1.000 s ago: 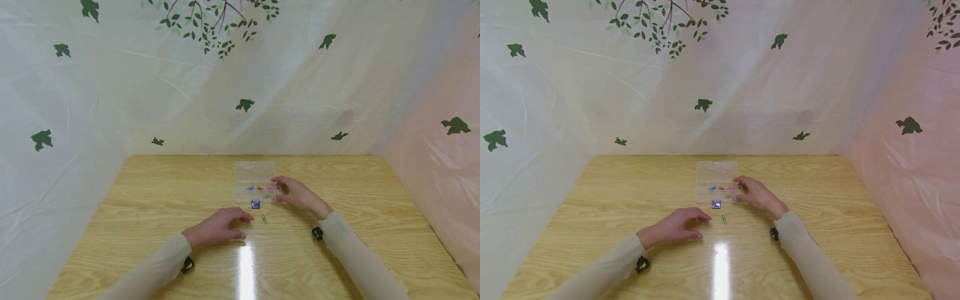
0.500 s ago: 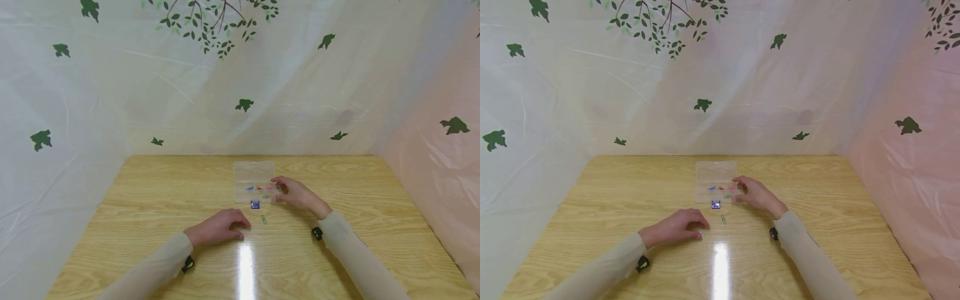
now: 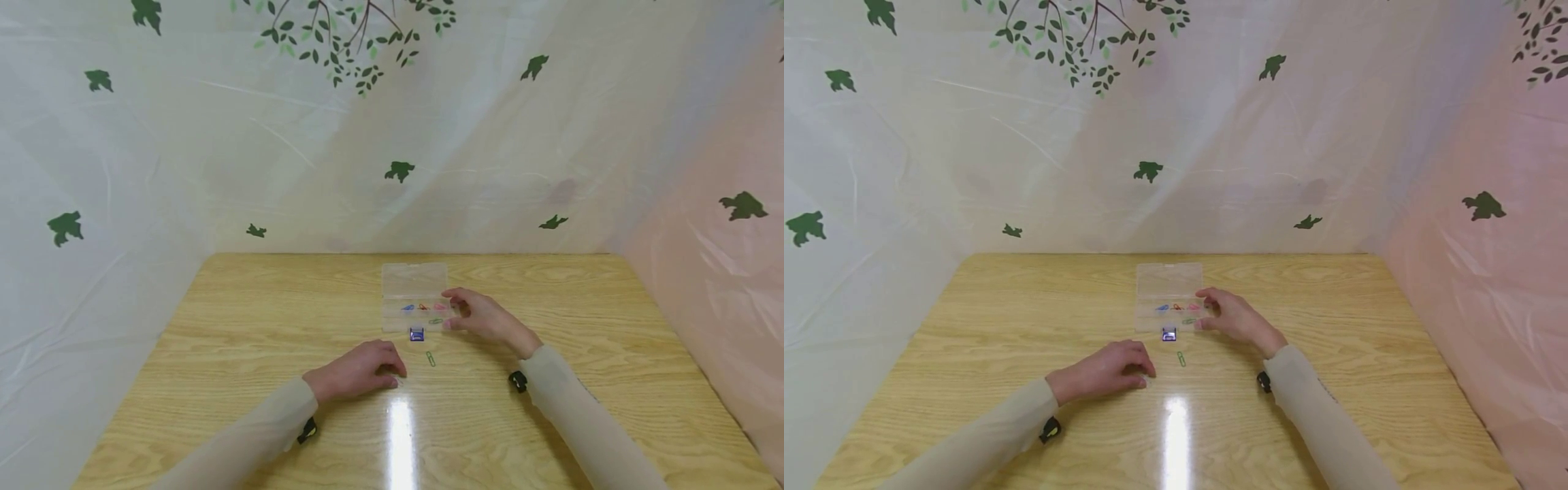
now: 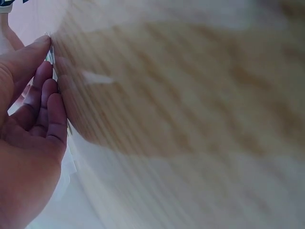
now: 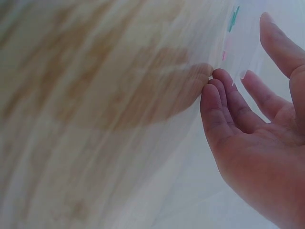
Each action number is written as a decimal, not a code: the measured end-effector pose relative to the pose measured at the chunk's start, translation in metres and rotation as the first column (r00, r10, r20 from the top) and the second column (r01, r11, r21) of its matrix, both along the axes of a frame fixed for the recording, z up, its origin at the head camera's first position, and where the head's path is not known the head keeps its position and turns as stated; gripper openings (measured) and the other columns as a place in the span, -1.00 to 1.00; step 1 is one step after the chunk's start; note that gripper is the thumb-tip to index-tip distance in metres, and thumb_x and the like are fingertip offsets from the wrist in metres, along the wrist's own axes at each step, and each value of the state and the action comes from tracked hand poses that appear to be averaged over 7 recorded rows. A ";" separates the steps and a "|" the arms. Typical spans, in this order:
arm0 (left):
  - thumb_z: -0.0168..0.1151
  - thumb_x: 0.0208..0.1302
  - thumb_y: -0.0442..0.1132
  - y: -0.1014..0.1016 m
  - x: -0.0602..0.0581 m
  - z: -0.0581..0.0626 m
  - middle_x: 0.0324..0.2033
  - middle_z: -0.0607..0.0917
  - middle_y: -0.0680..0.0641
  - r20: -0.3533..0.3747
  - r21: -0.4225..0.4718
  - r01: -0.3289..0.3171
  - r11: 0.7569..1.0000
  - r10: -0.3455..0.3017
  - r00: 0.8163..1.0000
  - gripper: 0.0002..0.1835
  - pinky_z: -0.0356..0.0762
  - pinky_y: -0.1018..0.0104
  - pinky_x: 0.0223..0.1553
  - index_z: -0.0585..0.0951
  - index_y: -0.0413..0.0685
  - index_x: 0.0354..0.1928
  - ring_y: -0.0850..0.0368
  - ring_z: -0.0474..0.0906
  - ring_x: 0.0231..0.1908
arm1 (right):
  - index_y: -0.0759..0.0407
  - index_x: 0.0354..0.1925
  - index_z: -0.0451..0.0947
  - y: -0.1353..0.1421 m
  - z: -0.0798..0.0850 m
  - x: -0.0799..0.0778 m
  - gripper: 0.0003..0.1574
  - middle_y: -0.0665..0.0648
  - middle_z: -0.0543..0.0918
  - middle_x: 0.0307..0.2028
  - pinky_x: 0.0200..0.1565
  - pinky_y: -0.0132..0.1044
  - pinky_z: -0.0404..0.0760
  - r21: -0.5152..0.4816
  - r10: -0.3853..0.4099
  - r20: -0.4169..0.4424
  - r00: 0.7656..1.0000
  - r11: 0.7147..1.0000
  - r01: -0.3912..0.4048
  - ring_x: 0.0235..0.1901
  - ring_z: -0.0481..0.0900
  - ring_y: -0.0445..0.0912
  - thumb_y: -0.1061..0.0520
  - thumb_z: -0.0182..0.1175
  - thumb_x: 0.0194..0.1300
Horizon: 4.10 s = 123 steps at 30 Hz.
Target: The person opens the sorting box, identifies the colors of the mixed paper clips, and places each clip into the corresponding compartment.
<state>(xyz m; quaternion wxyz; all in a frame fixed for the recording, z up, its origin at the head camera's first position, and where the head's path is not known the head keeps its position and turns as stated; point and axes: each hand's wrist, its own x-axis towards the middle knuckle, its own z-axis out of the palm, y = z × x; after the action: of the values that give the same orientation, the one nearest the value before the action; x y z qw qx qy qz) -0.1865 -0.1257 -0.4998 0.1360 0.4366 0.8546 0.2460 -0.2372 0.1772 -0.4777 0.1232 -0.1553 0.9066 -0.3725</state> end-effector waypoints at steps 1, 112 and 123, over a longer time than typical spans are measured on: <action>0.33 0.45 -0.21 0.000 0.000 0.000 -0.10 0.67 0.17 -0.001 -0.001 -0.003 1.000 0.003 1.000 -0.86 0.53 0.27 0.18 0.75 0.05 -0.03 0.30 0.55 -0.03 | 0.21 0.46 0.37 0.000 0.000 0.000 -0.20 0.27 0.54 0.28 0.27 0.11 0.48 0.000 0.002 -0.001 1.000 1.000 -0.002 0.14 0.48 0.12 0.03 0.40 0.39; 0.34 0.42 -0.30 0.017 -0.070 0.020 -0.22 0.73 -0.02 -0.026 0.317 -0.475 0.821 0.508 0.861 -0.95 0.63 0.14 -0.03 0.73 -0.11 -0.18 0.06 0.63 -0.16 | 0.19 0.48 0.35 0.002 -0.003 -0.001 -0.17 0.25 0.52 0.33 0.36 0.14 0.42 0.025 0.008 -0.008 1.000 1.000 -0.007 0.26 0.47 0.13 0.01 0.41 0.38; 0.33 0.42 -0.32 0.018 -0.075 0.016 -0.23 0.75 -0.03 0.020 0.276 -0.517 0.810 0.533 0.846 -0.95 0.64 0.13 -0.07 0.73 -0.13 -0.17 0.06 0.63 -0.18 | 0.20 0.47 0.35 0.002 -0.003 -0.001 -0.17 0.26 0.52 0.33 0.36 0.15 0.42 0.024 0.006 -0.017 1.000 1.000 -0.005 0.25 0.47 0.13 0.01 0.41 0.38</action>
<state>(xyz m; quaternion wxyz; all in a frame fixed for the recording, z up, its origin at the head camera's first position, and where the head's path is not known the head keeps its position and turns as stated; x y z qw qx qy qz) -0.2615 -0.1074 -0.4836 -0.0230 0.2051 0.9035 0.3756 -0.2379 0.1792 -0.4810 0.1183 -0.1595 0.9117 -0.3598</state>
